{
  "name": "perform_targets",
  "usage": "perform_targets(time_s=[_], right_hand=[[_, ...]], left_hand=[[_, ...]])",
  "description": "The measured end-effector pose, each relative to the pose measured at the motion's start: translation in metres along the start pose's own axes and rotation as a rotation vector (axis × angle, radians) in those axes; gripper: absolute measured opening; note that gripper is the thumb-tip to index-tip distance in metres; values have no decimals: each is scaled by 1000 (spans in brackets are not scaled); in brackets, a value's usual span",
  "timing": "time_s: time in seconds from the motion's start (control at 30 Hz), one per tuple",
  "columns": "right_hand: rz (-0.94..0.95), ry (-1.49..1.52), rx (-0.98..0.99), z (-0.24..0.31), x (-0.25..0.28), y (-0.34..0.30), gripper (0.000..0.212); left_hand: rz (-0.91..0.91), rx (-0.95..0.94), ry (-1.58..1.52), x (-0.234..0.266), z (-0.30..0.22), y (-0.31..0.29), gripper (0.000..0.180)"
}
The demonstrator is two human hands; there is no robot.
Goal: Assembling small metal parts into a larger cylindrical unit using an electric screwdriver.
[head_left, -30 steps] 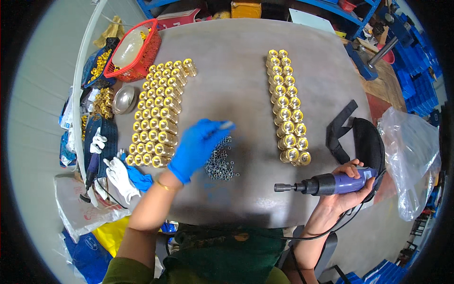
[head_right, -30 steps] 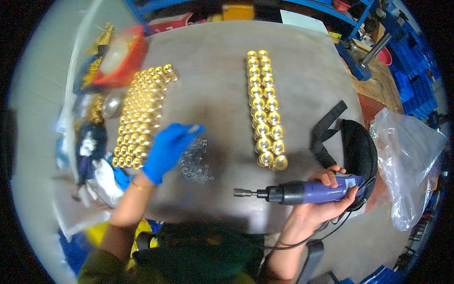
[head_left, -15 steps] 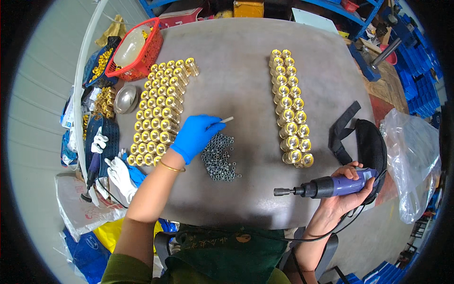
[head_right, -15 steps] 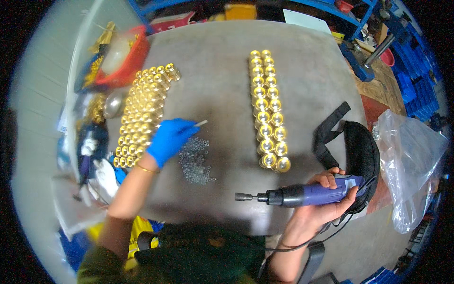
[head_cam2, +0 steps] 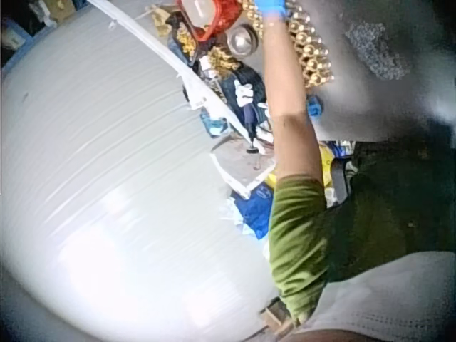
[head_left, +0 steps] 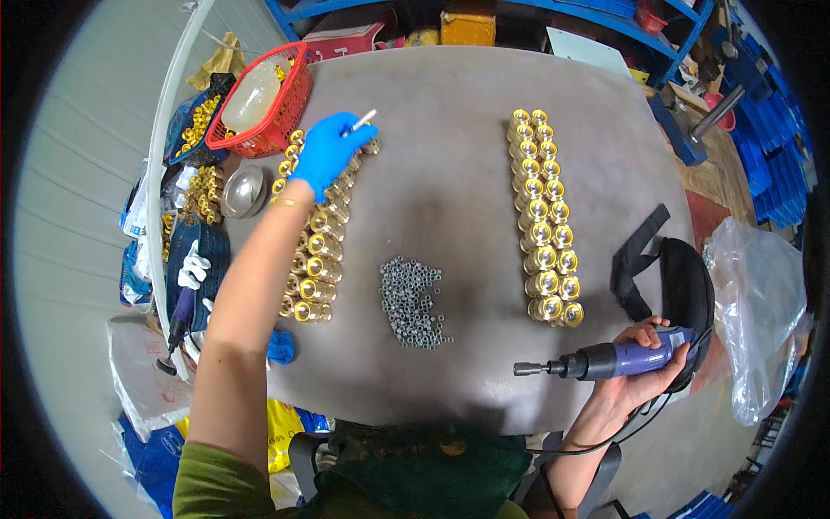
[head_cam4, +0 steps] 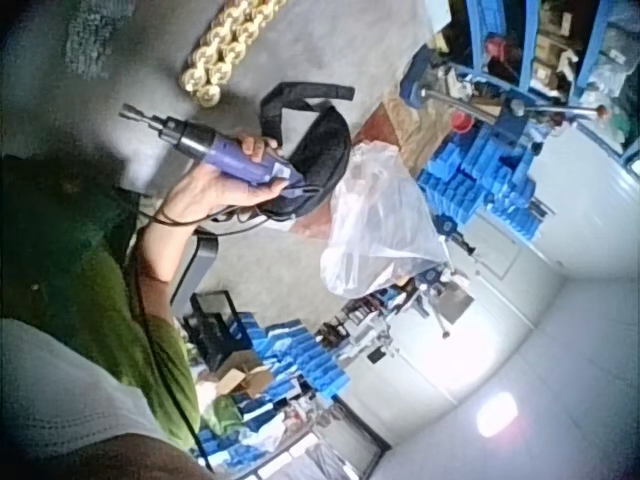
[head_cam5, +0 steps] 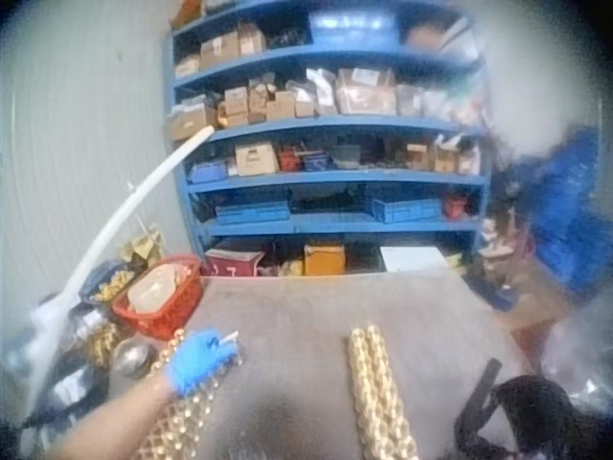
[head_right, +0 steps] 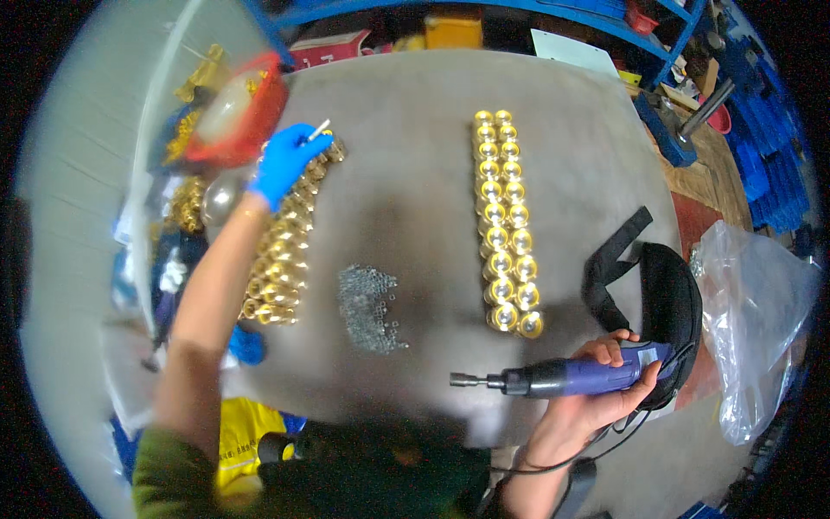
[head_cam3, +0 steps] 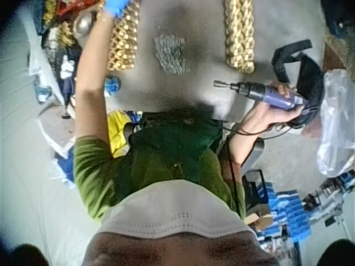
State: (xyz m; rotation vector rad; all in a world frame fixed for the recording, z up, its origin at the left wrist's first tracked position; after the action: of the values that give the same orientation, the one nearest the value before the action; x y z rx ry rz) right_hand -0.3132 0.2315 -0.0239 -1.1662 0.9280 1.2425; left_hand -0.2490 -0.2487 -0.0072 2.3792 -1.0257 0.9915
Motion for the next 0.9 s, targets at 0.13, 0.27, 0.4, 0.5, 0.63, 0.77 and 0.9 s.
perform_targets(time_s=[0.13, 0.27, 0.4, 0.5, 0.63, 0.77, 0.9], right_hand=[[9, -25, -4, -6, 1, 2, 37], [10, -37, -5, -7, -3, 4, 36], [9, -38, -18, -11, 1, 7, 36], [3, -60, -21, -13, 1, 7, 36], [-61, -74, 2, -13, 3, 4, 36], [-39, -72, 7, -11, -2, 2, 36], [-62, -125, 57, -6, -6, -2, 38]], left_hand=[[-79, -74, 25, 9, 16, 33, 31], [-70, -105, 123, 0, 11, 41, 30], [-73, -214, 238, 2, 8, 43, 29], [-58, -236, 288, -2, 10, 47, 27], [-5, -415, 307, -9, 2, 45, 30], [292, -238, 339, -15, 18, 57, 38], [332, -218, 508, -23, -7, 33, 35]])
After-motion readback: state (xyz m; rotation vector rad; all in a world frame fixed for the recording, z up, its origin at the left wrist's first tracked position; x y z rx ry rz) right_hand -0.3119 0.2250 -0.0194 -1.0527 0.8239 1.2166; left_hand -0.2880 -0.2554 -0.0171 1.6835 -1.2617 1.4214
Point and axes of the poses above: each hand's wrist, its own y-axis towards the middle knuckle, its own x-axis out of the back of the hand, z = x × y, the point moved 7 cm from there along y, towards the middle knuckle, and after that the axes turned 5 degrees about x, right-handed, at the moved point
